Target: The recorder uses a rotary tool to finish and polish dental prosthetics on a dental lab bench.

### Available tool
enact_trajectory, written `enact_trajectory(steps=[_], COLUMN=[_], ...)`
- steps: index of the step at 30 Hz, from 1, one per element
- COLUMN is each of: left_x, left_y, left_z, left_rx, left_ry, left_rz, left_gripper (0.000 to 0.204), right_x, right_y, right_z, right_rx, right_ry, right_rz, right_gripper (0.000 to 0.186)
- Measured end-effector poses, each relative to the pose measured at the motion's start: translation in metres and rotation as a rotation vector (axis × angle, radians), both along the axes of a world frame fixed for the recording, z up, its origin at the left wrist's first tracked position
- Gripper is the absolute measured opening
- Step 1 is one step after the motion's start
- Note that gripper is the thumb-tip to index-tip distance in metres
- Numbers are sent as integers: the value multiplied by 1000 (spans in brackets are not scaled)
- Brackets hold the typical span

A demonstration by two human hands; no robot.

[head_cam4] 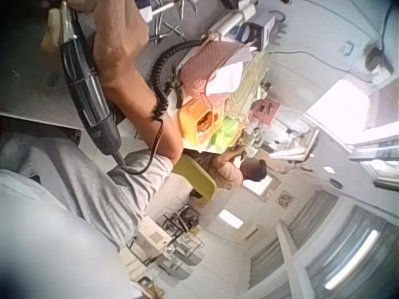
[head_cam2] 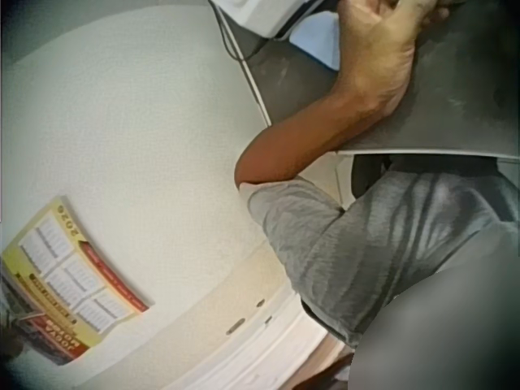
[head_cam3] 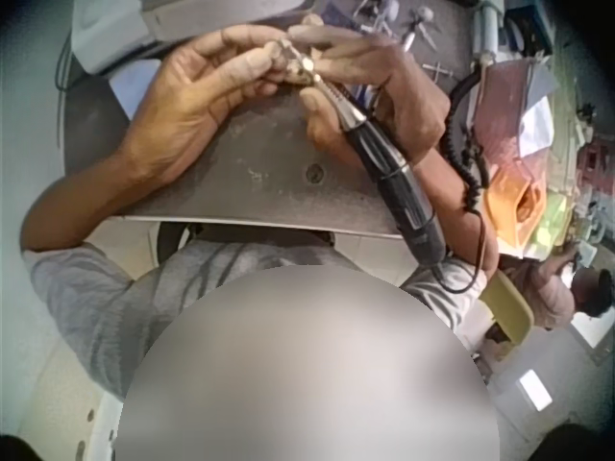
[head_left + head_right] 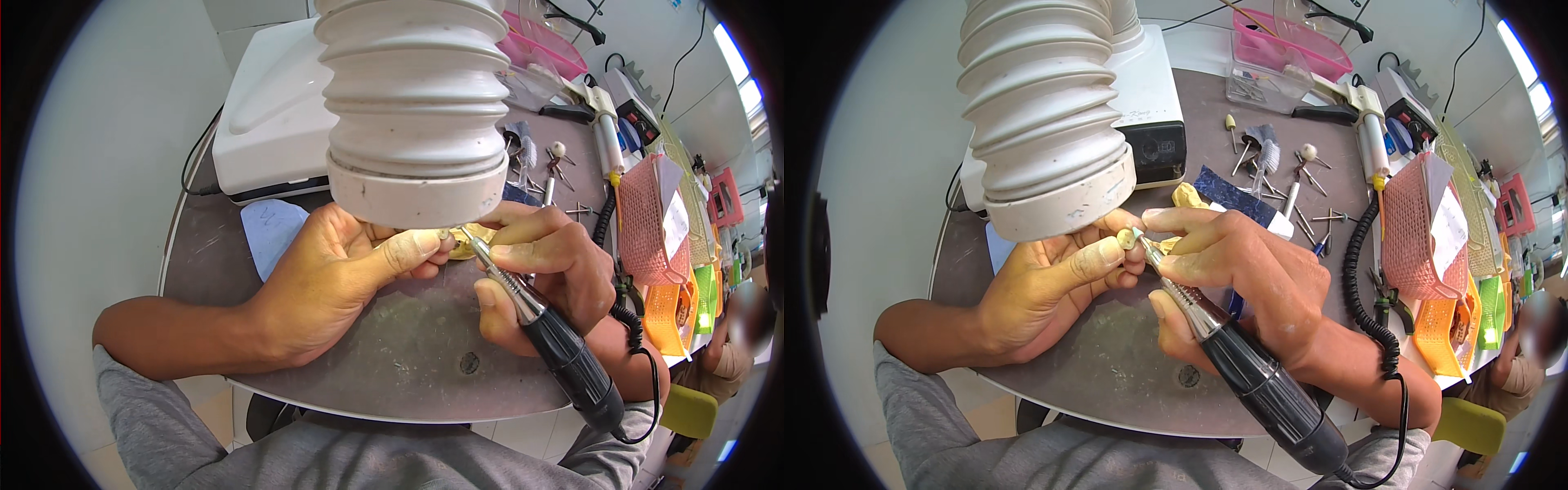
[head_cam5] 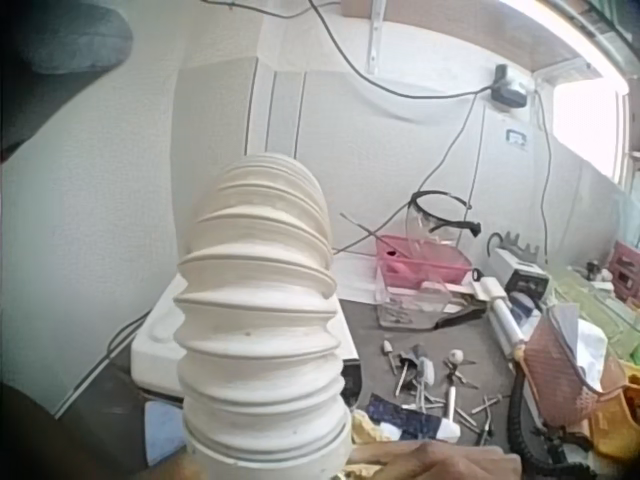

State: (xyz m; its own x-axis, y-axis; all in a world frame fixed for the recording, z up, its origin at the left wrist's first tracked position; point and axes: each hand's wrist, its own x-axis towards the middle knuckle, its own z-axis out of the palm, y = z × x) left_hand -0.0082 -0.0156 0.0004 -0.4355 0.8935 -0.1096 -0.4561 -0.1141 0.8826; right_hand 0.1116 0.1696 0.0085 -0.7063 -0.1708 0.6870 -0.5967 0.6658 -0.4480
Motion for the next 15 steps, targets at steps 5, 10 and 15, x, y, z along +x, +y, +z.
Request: enact_trajectory(steps=[5, 10, 15], left_x=[0, -1, 1], left_y=[0, 0, 1], left_z=[4, 7, 7], left_rx=[-16, -50, -19], left_ry=[-15, -1, -9], left_rz=[-19, -35, -27], left_gripper=[29, 27, 27], right_x=[-1, -3, -3], right_y=[2, 1, -5], right_z=[0, -1, -1], right_rx=[8, 4, -45], right_ry=[15, 35, 43], right_rz=[-1, 22, -33], right_gripper=[31, 31, 30])
